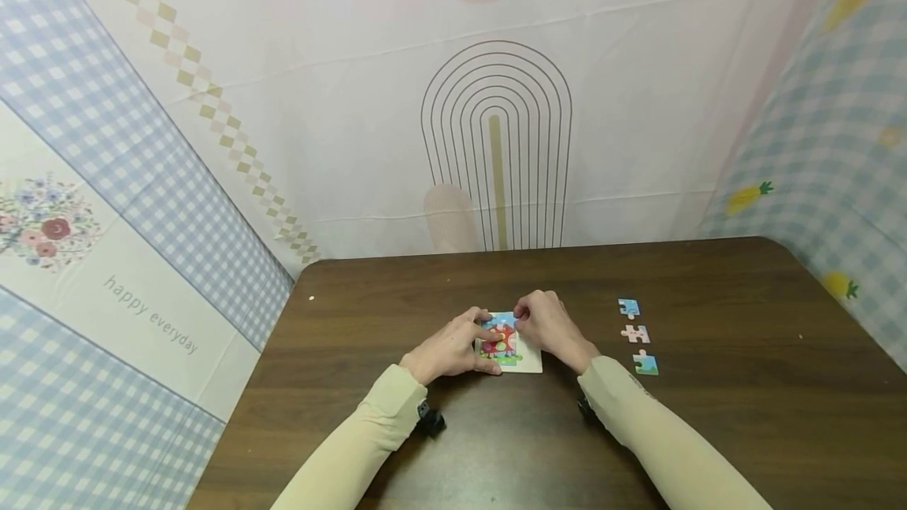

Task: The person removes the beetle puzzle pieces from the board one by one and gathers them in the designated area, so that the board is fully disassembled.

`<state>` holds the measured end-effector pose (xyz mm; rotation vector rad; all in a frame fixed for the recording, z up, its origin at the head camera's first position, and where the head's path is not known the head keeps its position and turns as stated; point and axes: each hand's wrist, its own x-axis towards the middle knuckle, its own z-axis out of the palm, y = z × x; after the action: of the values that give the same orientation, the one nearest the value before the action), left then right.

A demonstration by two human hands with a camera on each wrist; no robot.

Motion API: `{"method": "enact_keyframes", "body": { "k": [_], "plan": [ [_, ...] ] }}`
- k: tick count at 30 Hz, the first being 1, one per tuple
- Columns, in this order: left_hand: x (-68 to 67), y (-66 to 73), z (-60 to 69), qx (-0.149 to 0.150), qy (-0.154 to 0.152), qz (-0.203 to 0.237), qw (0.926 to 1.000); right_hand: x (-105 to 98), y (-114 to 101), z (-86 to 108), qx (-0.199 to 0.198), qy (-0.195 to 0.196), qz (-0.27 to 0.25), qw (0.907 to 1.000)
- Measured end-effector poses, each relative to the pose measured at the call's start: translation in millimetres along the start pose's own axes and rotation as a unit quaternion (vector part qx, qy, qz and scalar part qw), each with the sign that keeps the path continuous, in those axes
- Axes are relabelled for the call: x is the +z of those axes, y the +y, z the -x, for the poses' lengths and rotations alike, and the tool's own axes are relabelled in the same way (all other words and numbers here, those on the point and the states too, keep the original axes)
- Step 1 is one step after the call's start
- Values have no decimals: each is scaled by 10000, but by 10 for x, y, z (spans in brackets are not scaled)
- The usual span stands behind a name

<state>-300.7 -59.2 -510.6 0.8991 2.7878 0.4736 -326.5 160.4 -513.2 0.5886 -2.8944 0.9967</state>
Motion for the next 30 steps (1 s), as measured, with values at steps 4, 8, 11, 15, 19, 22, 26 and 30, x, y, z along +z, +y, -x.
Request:
{"method": "enact_keyframes", "body": {
  "k": [4, 8, 11, 15, 19, 22, 26, 30],
  "plan": [
    [0, 15, -3, -54, -28, 68, 10000, -36, 23, 36, -32, 1, -58, 10000],
    [0, 20, -2, -75, -2, 39, 10000, -85, 63, 78, 22, 24, -141, 9999],
    [0, 17, 0, -76, 8, 53, 10000, -129, 104, 112, 123, 28, -185, 9998],
    [10, 4, -5, -78, 21, 68, 9999, -194, 175, 149, 275, 23, -190, 9994],
    [19, -4, -16, -59, 71, 38, 10000, -284, 244, 190, 449, 23, -153, 9989],
    [23, -7, -21, -71, 81, 29, 9999, -341, 310, 224, 519, 67, -100, 9986],
    [28, -7, -22, -86, 89, 28, 9999, -399, 410, 264, 466, 235, 27, 9986],
    [28, -2, -21, -88, 107, 63, 9999, -469, 492, 307, 407, 407, 154, 9982]
  ]
}}
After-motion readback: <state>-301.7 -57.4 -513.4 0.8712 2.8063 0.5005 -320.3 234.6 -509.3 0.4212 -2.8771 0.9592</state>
